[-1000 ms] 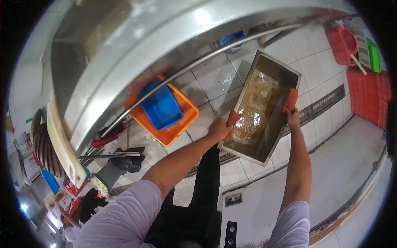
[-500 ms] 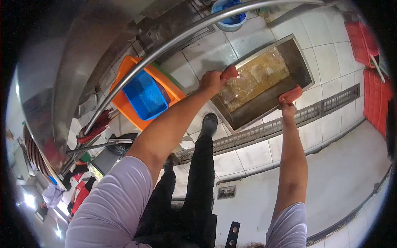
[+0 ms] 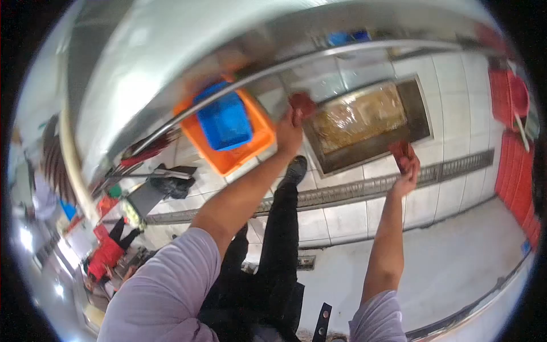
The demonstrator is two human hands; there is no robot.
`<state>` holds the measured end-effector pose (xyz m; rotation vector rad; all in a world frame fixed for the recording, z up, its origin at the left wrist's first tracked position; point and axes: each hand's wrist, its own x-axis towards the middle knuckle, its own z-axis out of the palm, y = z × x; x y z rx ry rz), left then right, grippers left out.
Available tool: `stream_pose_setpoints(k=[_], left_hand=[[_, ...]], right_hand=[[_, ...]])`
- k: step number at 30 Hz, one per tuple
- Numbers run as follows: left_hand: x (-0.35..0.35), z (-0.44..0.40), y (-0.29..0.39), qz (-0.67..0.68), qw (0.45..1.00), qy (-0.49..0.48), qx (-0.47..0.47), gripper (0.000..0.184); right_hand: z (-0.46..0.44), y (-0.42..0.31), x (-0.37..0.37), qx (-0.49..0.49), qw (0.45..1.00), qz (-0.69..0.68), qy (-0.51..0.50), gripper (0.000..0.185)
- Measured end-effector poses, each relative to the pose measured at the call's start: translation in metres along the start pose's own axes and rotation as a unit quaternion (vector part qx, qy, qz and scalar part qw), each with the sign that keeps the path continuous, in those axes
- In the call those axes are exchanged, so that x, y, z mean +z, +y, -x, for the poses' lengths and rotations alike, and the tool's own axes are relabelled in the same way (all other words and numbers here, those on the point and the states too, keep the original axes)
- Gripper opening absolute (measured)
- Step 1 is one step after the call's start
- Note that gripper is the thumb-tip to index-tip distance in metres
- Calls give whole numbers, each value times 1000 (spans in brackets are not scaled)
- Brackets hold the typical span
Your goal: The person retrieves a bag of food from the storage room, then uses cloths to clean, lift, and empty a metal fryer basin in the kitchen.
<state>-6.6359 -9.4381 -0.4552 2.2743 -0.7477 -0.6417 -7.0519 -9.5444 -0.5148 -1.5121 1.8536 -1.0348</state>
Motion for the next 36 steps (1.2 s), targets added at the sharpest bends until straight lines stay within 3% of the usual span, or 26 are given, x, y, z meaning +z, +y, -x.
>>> stream_pose_setpoints(k=[2,3,4,5,6,7,8,9,10,11,12,14,16,18,19,22,23,25,26,27,29,30,31,32,33,36], left_hand=[[-43,55,-6,45,994,-82,-48,26],[-72,94,10,140,989,-12,49,23],[-115,123,30,59,996,-67,-4,23],[-162,151,54,85,988,-103,-82,24],[-187,182,52,150,984,-84,-53,39],[-233,209,72,128,984,-97,-82,41],[-275,236,91,140,977,-104,-119,41],[-309,260,103,107,983,-88,-122,41],[-333,287,100,178,972,-76,-131,44],[-333,313,82,172,975,-17,-138,44],[-351,328,77,291,935,-12,-202,43],[-411,362,58,521,805,-17,-284,41],[-468,413,41,609,745,-2,-273,41],[-515,465,17,690,679,-10,-250,42],[-528,491,6,730,641,-22,-239,43],[-551,578,-18,772,582,80,-243,41],[-557,612,-23,772,565,139,-255,41],[-568,677,-49,819,511,162,-203,38],[-588,715,-50,819,525,157,-172,41],[-572,737,-78,840,485,193,-148,45],[-621,791,-52,863,412,289,-40,48],[-634,813,-59,857,389,338,-22,50],[-626,834,-76,823,410,394,-16,52],[-614,850,-108,853,366,357,107,58],[-636,862,-99,837,380,366,145,61],[-666,899,-96,763,424,455,176,66]], right_hand=[[16,-45,-24,21,998,20,-54,47],[25,-46,-35,-55,996,52,-43,51],[31,-199,-37,78,980,-126,-133,54],[52,-249,-50,126,979,-103,-120,56],[62,-240,-63,-5,979,-133,-155,60],[77,-248,-74,-43,974,-143,-170,64],[93,-251,-73,22,945,-281,-164,68],[108,-249,-79,-18,955,-218,-199,68],[123,-248,-82,-64,961,-154,-221,69],[140,-257,-88,66,951,-73,-292,64],[159,-270,-93,186,916,18,-355,59],[220,-298,-74,199,847,-251,-424,56],[277,-331,-74,208,783,-303,-502,57],[330,-401,-75,318,657,-349,-588,57],[357,-446,-84,313,601,-335,-655,55],[468,-569,-118,344,473,-342,-735,59],[511,-611,-137,277,453,-341,-776,60],[564,-624,-143,282,380,-268,-839,62],[588,-628,-141,285,357,-202,-866,63],[610,-615,-124,283,364,-155,-874,57],[671,-645,-140,218,376,-99,-895,51],[697,-655,-145,249,310,-99,-912,49],[723,-666,-156,260,279,-89,-920,49],[749,-678,-173,197,276,-88,-937,50],[769,-679,-173,180,212,-91,-956,49],[823,-699,-208,221,202,-44,-953,46]])
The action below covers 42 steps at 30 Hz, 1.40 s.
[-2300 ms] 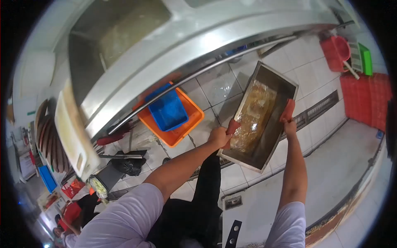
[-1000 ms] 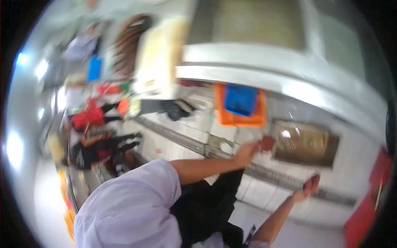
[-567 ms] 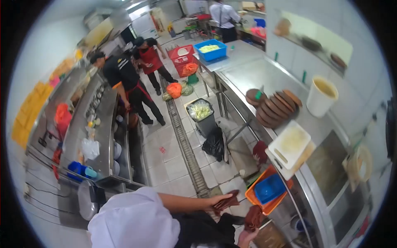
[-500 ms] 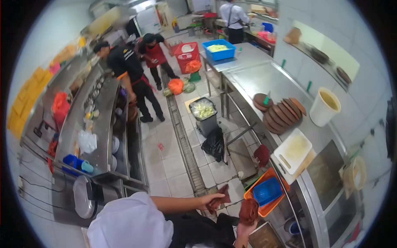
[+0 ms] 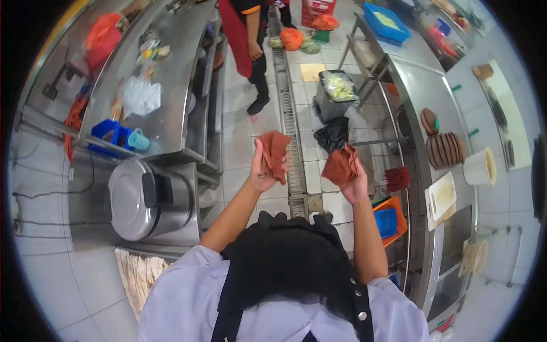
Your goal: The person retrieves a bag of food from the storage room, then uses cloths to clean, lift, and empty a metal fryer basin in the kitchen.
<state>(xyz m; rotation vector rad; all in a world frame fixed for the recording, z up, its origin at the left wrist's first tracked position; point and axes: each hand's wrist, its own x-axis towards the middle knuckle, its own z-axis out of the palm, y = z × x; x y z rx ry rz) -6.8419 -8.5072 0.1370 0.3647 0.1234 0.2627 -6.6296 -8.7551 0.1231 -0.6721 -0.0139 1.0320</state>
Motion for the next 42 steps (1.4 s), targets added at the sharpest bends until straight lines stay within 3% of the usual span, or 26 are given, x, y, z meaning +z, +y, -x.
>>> stream_pose_setpoints(k=[3,6,7,10,12,13,15,17,18,19,22,24,25,28,29,31,32,34,36,38,40,42], left_hand=[[2,12,35,-63,989,101,87,58],[1,20,56,-115,974,152,125,54],[4,18,57,-100,964,210,132,45],[-35,13,53,-157,947,262,104,34],[-32,-7,43,-289,912,285,51,38],[-29,-19,44,-389,879,276,-2,44],[-16,-53,19,-617,751,234,12,60],[10,-92,-35,-818,529,169,151,78],[28,-105,-50,-881,458,60,102,85],[42,-118,-62,-924,376,-47,49,91],[43,-168,-95,-912,390,-119,-44,91],[51,-206,-102,-906,375,-167,-107,91],[42,-223,-106,-899,384,-183,-99,87],[24,-265,-96,-872,409,-187,-194,77],[13,-281,-88,-849,432,-193,-233,73],[-31,-306,-64,-799,505,-172,-279,65],[-64,-312,-51,-769,553,-146,-287,61],[-130,-309,-21,-723,624,21,-295,54],[-155,-289,15,-725,593,186,-297,48],[-235,-232,45,-779,523,166,-303,44],[-254,-176,60,-774,465,226,-365,42],[-298,-127,67,-804,379,66,-453,40]], right_hand=[[-12,9,45,27,999,0,-17,49],[-26,14,54,81,991,24,-104,55],[-29,12,55,92,988,40,-113,57],[-43,10,53,94,990,15,-105,54],[-68,23,6,96,990,21,-106,50],[-68,24,8,97,991,39,-85,47],[-64,36,15,100,994,28,-35,45],[-66,36,23,104,993,-47,-25,48],[-67,28,33,109,989,-91,-45,50],[-62,13,55,53,994,-92,12,53],[-95,-3,-8,46,991,43,119,54],[-112,-24,-60,41,988,-22,145,53],[-116,-40,-78,42,985,-53,160,52],[-129,-94,-108,22,979,-66,191,47],[-139,-110,-121,-12,972,102,211,47],[-165,-136,-150,-85,874,421,227,45],[-180,-155,-159,-42,824,520,220,46],[-214,-196,-172,47,690,696,193,46],[-254,-237,-185,-65,691,704,150,38],[-287,-303,-143,-101,703,677,190,35],[-322,-362,-106,-190,674,679,220,40],[-358,-420,-84,-185,665,673,265,42]])
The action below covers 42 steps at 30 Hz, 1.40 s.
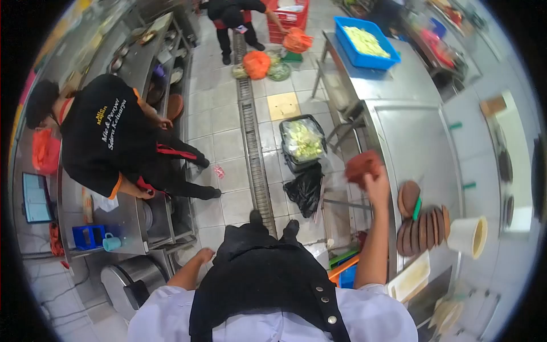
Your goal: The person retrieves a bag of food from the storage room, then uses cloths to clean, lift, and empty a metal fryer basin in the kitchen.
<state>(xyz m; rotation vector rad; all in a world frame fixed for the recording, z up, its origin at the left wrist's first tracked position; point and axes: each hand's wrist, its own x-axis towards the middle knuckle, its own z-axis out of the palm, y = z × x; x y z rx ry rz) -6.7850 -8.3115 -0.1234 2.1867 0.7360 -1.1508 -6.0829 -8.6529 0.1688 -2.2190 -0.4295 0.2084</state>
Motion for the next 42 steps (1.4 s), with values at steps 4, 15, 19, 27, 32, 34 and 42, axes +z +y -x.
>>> stream_pose_setpoints(k=[4,15,19,27,32,34,42], left_hand=[[25,42,4,125,986,-69,-92,42],[-143,-145,-102,276,950,50,-138,49],[-282,-248,-170,255,950,90,-153,52],[-480,-303,-225,12,996,17,-84,38],[-521,-255,-217,-170,979,113,-1,27],[-543,-237,-207,-178,980,89,-16,27],[-664,-270,-175,92,987,65,-113,30]], right_hand=[[-121,-31,-28,-141,972,44,182,46],[-309,-47,179,-156,883,434,86,44],[-248,-68,336,-101,922,302,-220,43],[-198,51,436,145,728,272,-612,45],[-349,107,463,-106,579,318,-743,52],[-437,62,470,-238,613,322,-681,48],[-643,-190,482,67,950,-134,-272,36]])
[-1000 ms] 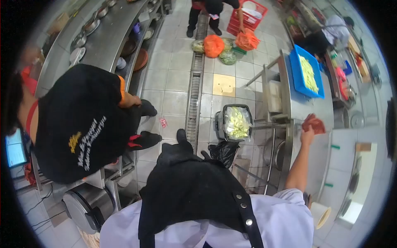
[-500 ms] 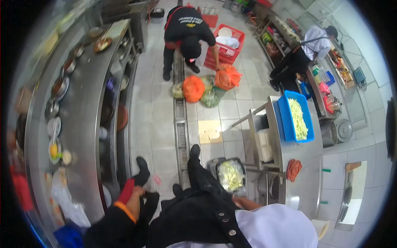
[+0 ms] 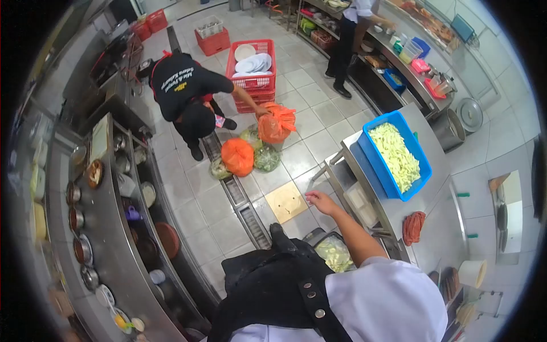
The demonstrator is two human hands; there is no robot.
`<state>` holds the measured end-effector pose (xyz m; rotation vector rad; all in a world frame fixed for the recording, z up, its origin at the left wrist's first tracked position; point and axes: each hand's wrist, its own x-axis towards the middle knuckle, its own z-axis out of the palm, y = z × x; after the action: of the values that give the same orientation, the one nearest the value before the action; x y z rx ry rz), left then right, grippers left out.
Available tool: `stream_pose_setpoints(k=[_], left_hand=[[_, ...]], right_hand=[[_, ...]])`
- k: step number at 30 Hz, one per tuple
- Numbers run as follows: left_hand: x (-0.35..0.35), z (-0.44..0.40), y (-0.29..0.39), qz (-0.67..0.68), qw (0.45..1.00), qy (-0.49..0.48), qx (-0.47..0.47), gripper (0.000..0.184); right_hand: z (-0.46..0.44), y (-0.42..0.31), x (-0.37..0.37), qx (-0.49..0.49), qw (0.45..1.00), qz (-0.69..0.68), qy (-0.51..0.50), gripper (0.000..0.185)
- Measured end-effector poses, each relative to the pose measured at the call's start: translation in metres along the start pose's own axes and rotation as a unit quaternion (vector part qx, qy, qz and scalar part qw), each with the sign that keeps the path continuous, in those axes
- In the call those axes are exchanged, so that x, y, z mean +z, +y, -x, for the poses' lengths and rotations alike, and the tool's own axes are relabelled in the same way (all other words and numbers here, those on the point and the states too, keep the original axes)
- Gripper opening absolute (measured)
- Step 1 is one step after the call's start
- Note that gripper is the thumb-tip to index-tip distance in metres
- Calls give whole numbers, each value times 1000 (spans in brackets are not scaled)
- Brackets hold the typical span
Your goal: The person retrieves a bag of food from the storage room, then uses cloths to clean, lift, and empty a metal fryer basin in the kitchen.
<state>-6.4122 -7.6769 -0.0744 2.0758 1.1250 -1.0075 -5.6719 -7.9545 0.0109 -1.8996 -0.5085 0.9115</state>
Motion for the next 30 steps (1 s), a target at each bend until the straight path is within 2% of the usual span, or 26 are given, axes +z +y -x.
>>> stream_pose_setpoints(k=[3,6,8,10,12,14,15,16,17,18,19,20,22,25,27,29,30], left_hand=[[-72,-51,24,64,997,31,-14,30],[-149,-103,43,110,993,51,2,31],[-204,-136,51,123,991,51,22,31],[-257,-168,56,126,990,42,47,32],[-311,-195,55,118,990,21,68,32],[-359,-221,64,115,990,-5,78,33],[-379,-237,68,113,990,-17,84,33],[-399,-251,76,112,989,-27,89,33],[-418,-265,88,113,988,-39,95,33],[-432,-281,104,107,987,-55,106,34],[-444,-297,121,100,985,-75,122,34],[-454,-314,143,92,981,-99,138,34],[-457,-343,199,75,971,-147,171,35],[-441,-376,298,69,952,-206,217,35],[-426,-394,367,69,940,-229,243,36],[-409,-415,437,36,922,-238,302,36],[-397,-439,463,-61,898,-214,380,40]], right_hand=[[-2,-3,1,23,1000,2,11,36],[49,64,11,121,990,67,15,39],[92,125,27,95,950,295,-46,40],[131,173,56,215,893,359,-165,41],[172,222,99,142,865,380,-296,42],[202,232,152,348,886,198,-234,42],[207,174,173,511,859,-40,-17,41],[201,171,199,413,906,70,-57,41],[201,192,229,311,929,175,-102,41],[202,216,259,203,928,287,-123,41],[193,165,268,327,934,134,-50,42],[181,98,272,423,904,-17,63,43],[169,63,280,272,958,-13,94,36],[139,2,250,332,910,-106,225,34],[116,-7,213,360,868,-181,291,34],[102,19,171,320,878,-171,312,35],[92,30,150,294,889,-166,309,36]])
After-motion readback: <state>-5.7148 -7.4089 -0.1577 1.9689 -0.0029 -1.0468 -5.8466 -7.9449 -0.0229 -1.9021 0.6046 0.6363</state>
